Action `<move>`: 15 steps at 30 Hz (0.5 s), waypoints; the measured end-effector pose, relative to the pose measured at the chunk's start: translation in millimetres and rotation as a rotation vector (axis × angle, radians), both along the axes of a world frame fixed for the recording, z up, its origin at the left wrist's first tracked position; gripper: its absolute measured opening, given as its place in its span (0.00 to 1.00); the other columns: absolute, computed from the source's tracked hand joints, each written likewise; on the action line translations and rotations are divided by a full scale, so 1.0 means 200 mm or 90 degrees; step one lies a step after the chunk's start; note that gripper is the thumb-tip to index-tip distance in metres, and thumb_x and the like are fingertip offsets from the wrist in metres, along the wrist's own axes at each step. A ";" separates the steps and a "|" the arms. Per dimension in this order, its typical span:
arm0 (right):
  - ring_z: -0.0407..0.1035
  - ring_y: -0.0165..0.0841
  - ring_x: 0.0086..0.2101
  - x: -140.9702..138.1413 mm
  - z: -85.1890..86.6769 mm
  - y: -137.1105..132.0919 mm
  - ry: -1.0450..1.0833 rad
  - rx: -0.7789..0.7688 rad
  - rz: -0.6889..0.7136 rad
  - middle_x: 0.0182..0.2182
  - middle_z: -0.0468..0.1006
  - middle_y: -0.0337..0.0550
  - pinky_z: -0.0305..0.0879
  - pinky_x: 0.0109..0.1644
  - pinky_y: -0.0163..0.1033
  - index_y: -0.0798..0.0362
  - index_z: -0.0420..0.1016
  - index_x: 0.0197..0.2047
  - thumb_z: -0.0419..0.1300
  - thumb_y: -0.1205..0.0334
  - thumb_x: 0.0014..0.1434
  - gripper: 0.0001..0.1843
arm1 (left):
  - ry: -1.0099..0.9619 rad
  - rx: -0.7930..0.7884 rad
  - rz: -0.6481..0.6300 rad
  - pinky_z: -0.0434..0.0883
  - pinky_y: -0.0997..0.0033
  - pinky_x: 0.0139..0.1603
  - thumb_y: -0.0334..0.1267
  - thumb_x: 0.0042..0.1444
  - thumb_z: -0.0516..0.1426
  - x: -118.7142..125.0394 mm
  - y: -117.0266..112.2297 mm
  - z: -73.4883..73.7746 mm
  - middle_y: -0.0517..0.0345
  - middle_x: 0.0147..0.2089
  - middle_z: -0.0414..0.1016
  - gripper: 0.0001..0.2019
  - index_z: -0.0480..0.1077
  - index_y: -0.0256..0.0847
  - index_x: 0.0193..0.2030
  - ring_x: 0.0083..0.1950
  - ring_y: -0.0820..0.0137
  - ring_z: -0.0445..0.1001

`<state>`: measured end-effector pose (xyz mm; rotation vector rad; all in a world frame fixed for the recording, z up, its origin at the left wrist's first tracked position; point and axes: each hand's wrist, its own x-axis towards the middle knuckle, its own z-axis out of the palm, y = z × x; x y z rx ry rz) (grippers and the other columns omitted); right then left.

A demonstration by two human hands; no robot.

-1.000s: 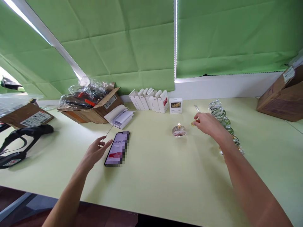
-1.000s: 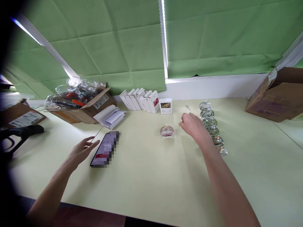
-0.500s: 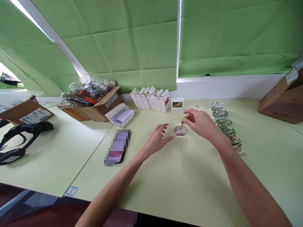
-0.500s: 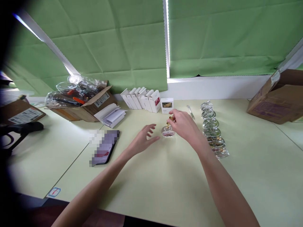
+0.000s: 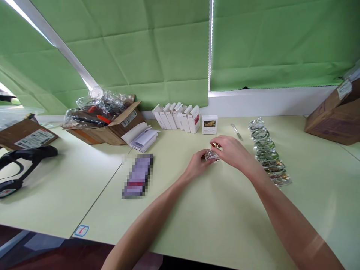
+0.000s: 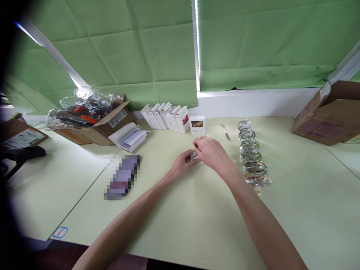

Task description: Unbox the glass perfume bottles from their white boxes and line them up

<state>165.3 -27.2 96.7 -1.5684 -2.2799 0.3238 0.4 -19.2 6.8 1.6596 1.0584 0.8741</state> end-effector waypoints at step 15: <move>0.71 0.33 0.35 0.00 -0.02 0.01 0.045 -0.032 -0.018 0.37 0.80 0.45 0.59 0.35 0.35 0.52 0.75 0.39 0.57 0.67 0.62 0.05 | 0.033 0.003 -0.007 0.62 0.72 0.35 0.51 0.58 0.59 -0.01 -0.02 0.04 0.60 0.35 0.72 0.16 0.73 0.39 0.42 0.35 0.71 0.67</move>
